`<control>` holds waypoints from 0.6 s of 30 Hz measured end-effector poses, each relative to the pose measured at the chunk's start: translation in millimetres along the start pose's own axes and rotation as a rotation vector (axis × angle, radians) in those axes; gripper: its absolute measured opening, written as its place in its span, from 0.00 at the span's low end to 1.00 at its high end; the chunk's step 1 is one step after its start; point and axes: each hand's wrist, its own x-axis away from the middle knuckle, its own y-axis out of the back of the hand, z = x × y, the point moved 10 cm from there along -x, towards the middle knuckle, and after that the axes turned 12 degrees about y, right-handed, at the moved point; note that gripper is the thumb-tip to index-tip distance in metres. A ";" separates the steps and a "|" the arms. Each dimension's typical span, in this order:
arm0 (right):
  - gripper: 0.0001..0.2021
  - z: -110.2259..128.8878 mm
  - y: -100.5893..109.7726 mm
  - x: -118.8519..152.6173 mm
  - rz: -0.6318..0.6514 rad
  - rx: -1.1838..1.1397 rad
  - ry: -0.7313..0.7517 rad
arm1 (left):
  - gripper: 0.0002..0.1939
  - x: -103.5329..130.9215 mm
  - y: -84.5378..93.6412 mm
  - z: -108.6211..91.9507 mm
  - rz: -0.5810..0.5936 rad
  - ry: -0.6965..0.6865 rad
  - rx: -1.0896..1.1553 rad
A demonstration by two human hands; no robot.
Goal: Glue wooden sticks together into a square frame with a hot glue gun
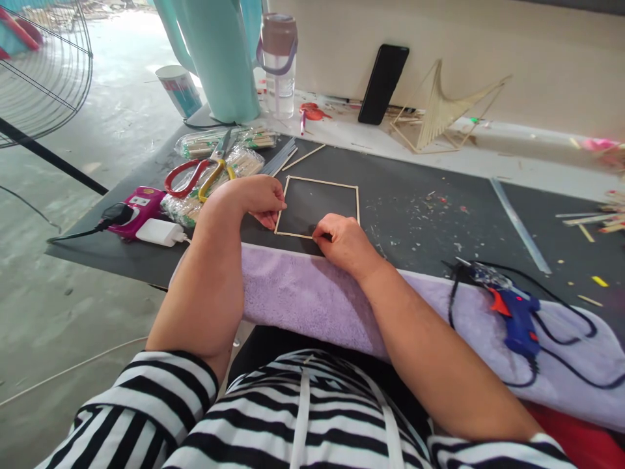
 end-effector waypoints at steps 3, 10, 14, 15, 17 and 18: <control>0.09 0.1 -0.4 0.1 -0.001 0.002 0.007 | 0.13 0.3 -1.2 -1.7 0.019 -0.017 -0.017; 0.09 2.3 0.6 -0.1 -0.023 -0.018 0.044 | 0.15 0.7 -2.9 -3.5 0.041 -0.042 -0.070; 0.10 1.8 0.4 0.4 -0.024 -0.014 0.044 | 0.15 -0.8 -2.0 -3.6 0.026 -0.049 -0.080; 0.10 1.8 0.4 0.5 -0.024 -0.013 0.045 | 0.15 -1.1 -1.7 -3.4 0.022 -0.048 -0.081; 0.10 1.7 0.6 0.7 -0.027 -0.009 0.047 | 0.15 -1.0 -1.8 -3.6 0.022 -0.048 -0.081; 0.09 1.6 0.6 0.8 -0.028 -0.006 0.047 | 0.15 -0.7 -2.1 -3.8 0.025 -0.050 -0.081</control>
